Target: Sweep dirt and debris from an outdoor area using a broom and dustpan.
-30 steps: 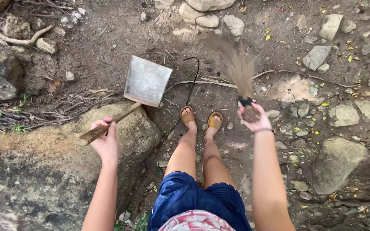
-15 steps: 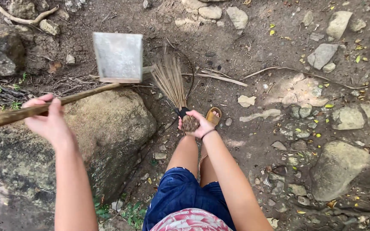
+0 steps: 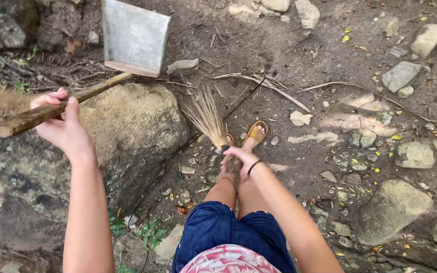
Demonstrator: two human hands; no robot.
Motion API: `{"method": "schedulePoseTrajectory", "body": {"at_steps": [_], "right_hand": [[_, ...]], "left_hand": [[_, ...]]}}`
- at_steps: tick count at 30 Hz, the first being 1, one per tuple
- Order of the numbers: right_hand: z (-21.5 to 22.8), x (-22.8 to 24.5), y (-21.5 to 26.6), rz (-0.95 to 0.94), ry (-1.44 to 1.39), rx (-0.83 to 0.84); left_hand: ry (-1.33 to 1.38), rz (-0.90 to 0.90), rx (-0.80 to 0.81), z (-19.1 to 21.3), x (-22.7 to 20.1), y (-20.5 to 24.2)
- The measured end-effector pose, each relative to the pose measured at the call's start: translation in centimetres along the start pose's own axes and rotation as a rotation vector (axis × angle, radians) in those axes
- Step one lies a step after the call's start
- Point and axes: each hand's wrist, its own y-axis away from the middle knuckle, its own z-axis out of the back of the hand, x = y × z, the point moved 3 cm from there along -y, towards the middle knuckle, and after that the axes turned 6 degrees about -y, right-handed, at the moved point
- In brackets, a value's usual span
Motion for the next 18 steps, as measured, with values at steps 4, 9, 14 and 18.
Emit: {"method": "schedulePoseTrajectory", "body": {"at_steps": [4,9,14,18], "right_hand": [[8.5,5.5,-1.4,-0.020,-0.044,-0.052],[4.9,1.3,6.5,0.432,0.037,-0.310],[2.0,-6.5,0.2,0.187,0.031,-0.111],[5.7,-2.4,-4.9,-0.087,0.155,-0.065]], "left_hand": [[0.009,0.037,0.008,0.5,-0.9,1.1],[0.023,0.230,-0.002,-0.4,-0.6,2.5],[0.003,0.154,0.044,-1.9,1.0,3.7],[0.066,0.154,0.085,-1.9,-0.3,3.7]]}}
